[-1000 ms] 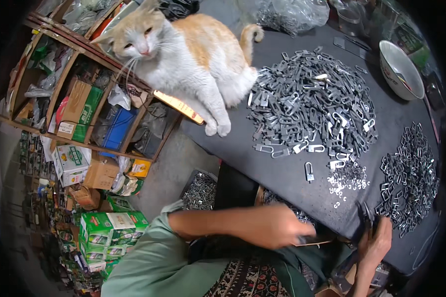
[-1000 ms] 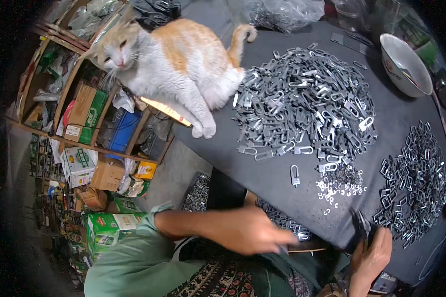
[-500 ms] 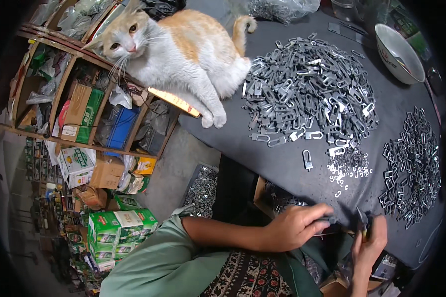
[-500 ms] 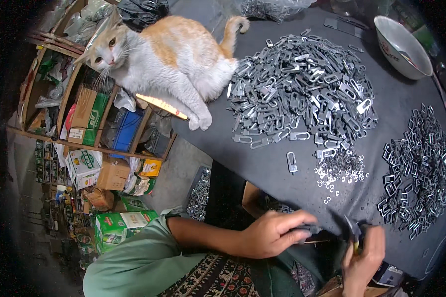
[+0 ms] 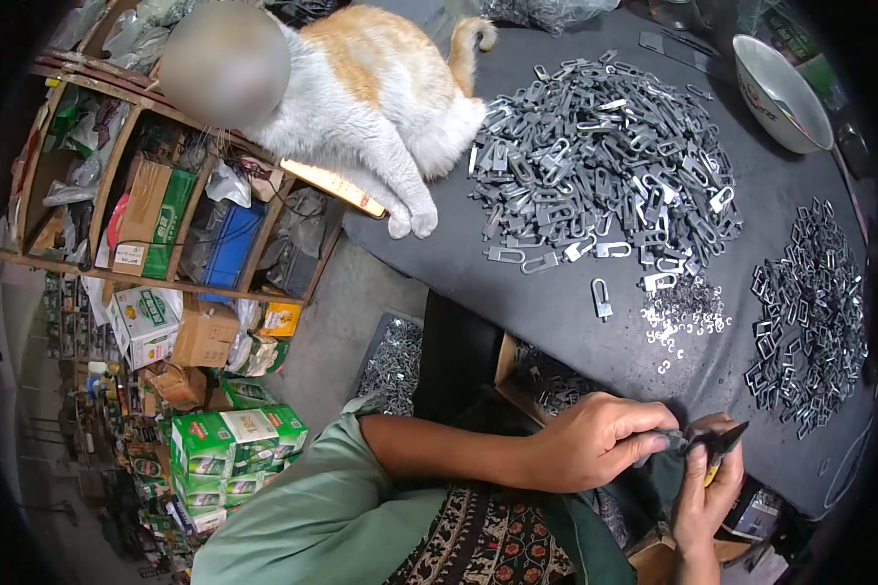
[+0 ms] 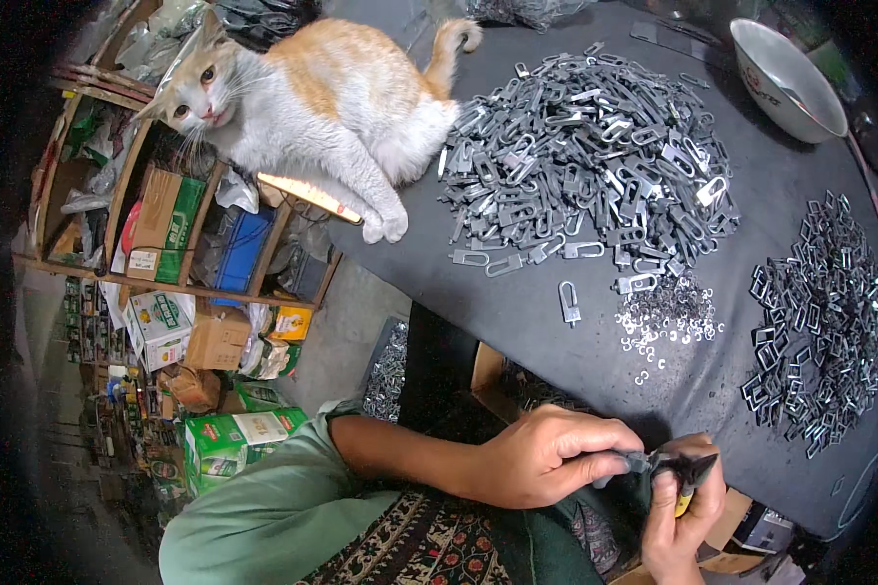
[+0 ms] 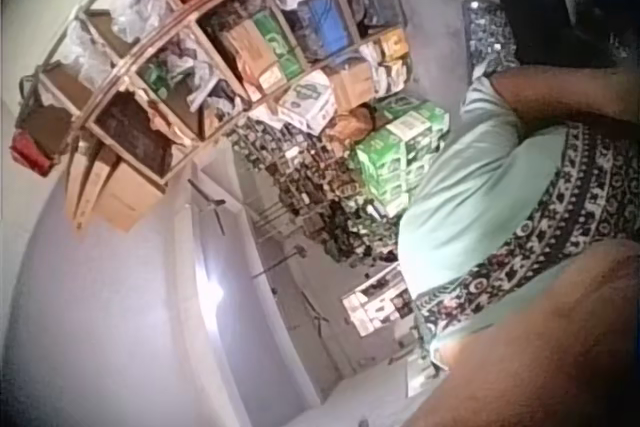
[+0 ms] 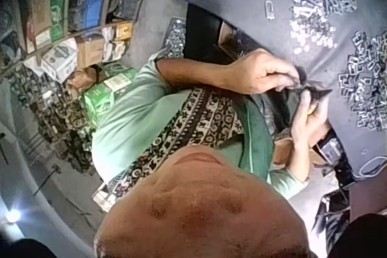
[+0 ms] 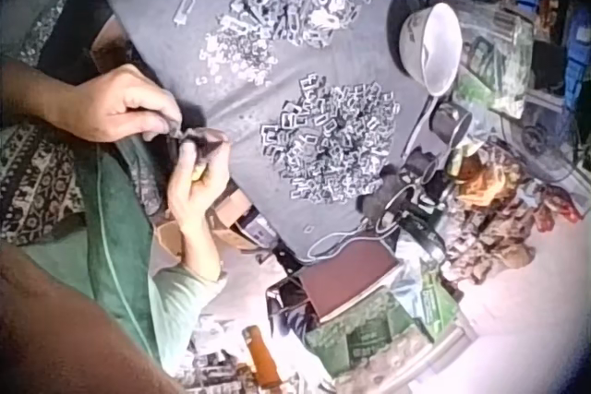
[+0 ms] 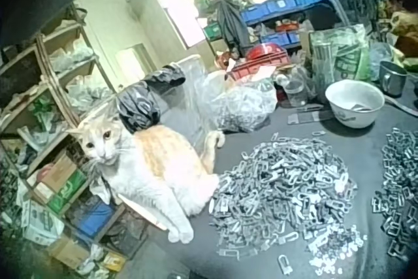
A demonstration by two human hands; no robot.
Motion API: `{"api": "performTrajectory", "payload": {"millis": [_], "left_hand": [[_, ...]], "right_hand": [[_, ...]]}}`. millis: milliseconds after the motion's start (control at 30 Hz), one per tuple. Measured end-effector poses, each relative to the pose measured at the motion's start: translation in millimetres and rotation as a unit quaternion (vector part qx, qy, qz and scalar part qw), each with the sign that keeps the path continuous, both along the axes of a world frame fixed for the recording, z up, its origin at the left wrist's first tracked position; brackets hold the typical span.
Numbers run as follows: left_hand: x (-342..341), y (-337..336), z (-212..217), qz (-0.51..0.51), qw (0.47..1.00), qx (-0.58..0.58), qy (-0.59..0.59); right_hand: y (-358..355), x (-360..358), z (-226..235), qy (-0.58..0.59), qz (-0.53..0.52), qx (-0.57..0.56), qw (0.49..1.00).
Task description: The person assembles metal hardware components by fitting metal pieces together and crimping them with pliers.
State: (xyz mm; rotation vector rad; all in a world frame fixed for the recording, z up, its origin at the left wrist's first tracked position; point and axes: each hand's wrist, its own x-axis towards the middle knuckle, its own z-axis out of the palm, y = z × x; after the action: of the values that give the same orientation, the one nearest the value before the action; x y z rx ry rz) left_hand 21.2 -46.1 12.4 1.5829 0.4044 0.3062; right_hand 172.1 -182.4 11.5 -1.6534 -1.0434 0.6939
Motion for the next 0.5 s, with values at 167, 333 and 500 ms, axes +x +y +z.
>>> {"api": "performTrajectory", "payload": {"millis": [167,333,500], "left_hand": [[-4,7,-2,-0.083,0.984,-0.151,0.037],[-18,4,-3,-0.059,0.995,0.038,0.066],[-27,-14,-24,0.002,0.975,0.222,-0.001]], "right_hand": [[1,5,5,-0.102,0.075,0.021,0.992],[10,11,10,-0.121,0.205,-0.021,0.971],[5,-8,1,0.154,0.152,-0.130,0.968]]}}
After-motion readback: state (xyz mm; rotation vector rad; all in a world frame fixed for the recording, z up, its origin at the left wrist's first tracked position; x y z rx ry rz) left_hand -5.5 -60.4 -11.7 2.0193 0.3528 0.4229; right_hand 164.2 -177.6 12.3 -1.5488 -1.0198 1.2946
